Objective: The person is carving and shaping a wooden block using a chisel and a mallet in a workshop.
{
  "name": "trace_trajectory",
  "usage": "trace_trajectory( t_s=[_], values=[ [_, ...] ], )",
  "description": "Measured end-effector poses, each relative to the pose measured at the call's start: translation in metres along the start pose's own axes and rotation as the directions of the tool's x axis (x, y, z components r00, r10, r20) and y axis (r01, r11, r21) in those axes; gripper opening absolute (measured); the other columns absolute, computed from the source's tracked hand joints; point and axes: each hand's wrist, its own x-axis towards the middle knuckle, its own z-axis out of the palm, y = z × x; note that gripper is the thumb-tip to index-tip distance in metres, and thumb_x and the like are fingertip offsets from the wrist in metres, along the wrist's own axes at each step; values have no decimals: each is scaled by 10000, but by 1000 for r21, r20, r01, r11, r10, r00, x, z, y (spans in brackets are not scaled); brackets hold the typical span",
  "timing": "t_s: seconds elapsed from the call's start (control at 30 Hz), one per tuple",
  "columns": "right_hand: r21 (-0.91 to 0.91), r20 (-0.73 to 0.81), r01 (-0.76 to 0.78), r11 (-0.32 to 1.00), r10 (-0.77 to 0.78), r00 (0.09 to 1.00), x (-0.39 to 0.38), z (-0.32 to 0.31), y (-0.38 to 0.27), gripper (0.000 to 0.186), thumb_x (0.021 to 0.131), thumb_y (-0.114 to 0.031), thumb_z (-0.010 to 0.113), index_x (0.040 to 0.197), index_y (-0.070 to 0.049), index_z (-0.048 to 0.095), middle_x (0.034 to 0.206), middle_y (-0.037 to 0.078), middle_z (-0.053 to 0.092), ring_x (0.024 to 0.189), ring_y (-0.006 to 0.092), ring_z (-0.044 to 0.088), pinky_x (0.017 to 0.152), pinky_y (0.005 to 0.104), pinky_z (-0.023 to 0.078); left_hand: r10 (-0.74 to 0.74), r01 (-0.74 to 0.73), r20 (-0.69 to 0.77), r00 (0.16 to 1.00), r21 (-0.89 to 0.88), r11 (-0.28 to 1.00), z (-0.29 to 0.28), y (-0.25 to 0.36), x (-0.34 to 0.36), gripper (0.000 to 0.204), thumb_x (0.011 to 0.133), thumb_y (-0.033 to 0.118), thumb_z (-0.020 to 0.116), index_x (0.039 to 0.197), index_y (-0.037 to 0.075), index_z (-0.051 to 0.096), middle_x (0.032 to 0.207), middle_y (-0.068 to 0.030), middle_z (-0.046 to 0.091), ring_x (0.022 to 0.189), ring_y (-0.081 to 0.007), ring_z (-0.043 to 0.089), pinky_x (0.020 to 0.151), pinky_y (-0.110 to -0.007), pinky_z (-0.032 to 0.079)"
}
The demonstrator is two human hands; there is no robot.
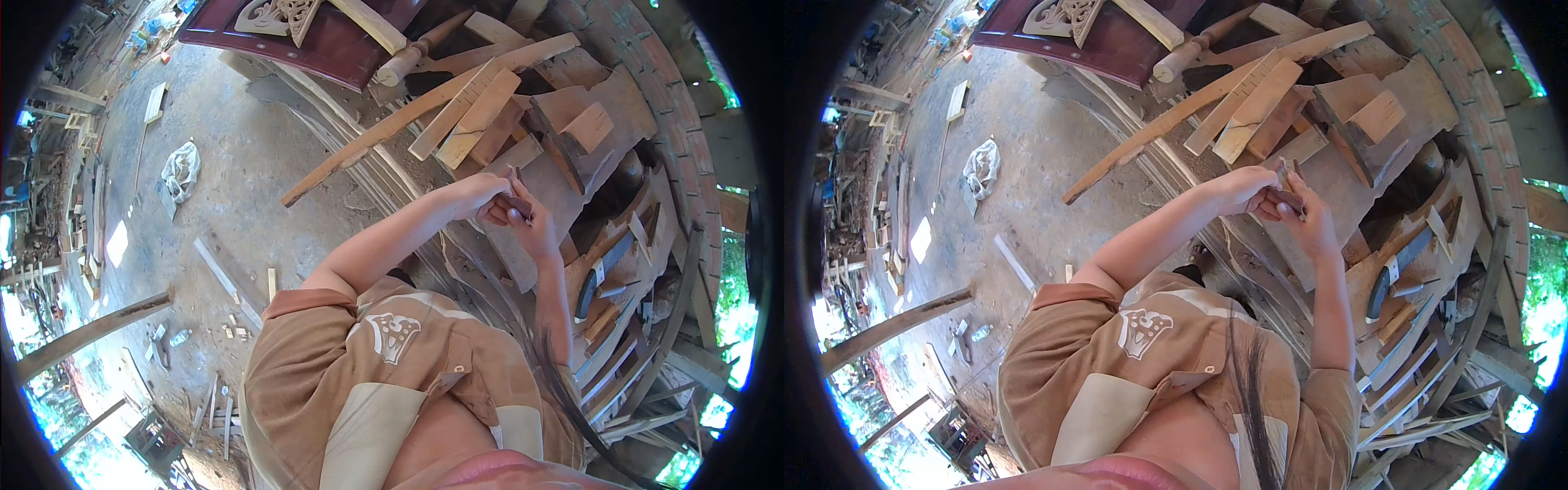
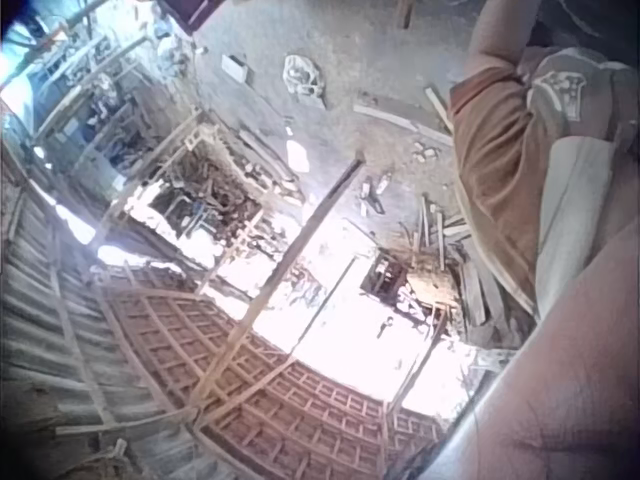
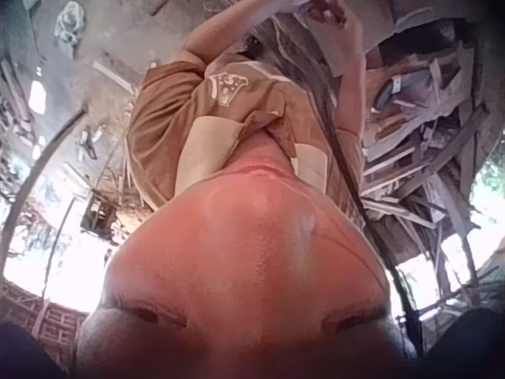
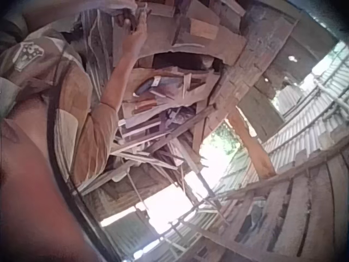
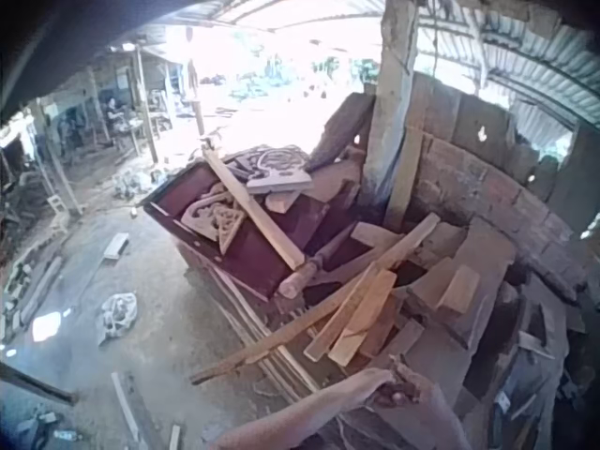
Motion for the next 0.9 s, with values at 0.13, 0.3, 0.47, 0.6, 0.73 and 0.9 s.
trace_trajectory(
  t_s=[0.13, 0.3, 0.47, 0.6, 0.73, 0.9],
  values=[
    [-87, -115, 26, 996, -36, 993, 6, 29, -22, 455, 808, -36, 564, 1235, 40, 424, 1253, 194, 466, 1169, 266, 453, 938, 332, 375, -23, 51, -148, 989, 188, 981, -7, 0, 6, 313, 849, 227, 401, 1013, -13, 518, 899, -131, 615, 740, -219, 627, 681, -348, 526],
    [218, -149, -73, 973, 107, 983, 6, 34, -33, 418, 832, 3, 514, 1240, 34, 422, 1243, 179, 477, 1143, 236, 475, 931, 307, 375, -43, 90, -186, 982, 249, 964, 1, 12, 1, 367, 864, 324, 376, 976, 23, 553, 887, -97, 614, 708, -184, 615, 643, -318, 528],
    [14, -210, 112, 994, -107, 972, 12, 24, -15, 395, 845, 10, 494, 1234, 36, 429, 1230, 162, 491, 1142, 215, 471, 940, 302, 366, 25, 18, -131, 991, 323, 946, 8, 12, 2, 415, 875, 373, 369, 1027, 30, 546, 903, -111, 612, 783, -185, 607, 651, -319, 527],
    [177, -216, 26, 984, 13, 976, 9, 19, 2, 411, 837, -19, 523, 1238, 3, 439, 1271, 149, 458, 1180, 224, 438, 965, 304, 343, -37, 100, -133, 990, 505, 857, 3, 19, 9, 575, 875, 527, 352, 1132, 42, 522, 985, -148, 608, 855, -200, 605, 686, -342, 521],
    [-290, -353, 0, 957, -107, 930, -4, 9, 63, 443, 857, -116, 528, 1282, -69, 413, 1314, 109, 424, 1216, 273, 398, 1005, 340, 291, 219, -40, -194, 956, 654, 755, -26, 32, -5, 586, 843, 558, 436, 1092, 46, 571, 966, -103, 627, 886, -199, 604, 708, -347, 488],
    [-469, -303, -197, 861, 53, 951, -27, 3, 78, 508, 896, -272, 442, 1356, -125, 288, 1374, 91, 338, 1286, 285, 270, 1044, 431, 187, 748, 3, -379, 546, 893, 450, -85, 47, -58, 443, 828, 416, 541, 1085, 57, 577, 940, -132, 626, 862, -246, 603, 763, -345, 460]
  ],
)
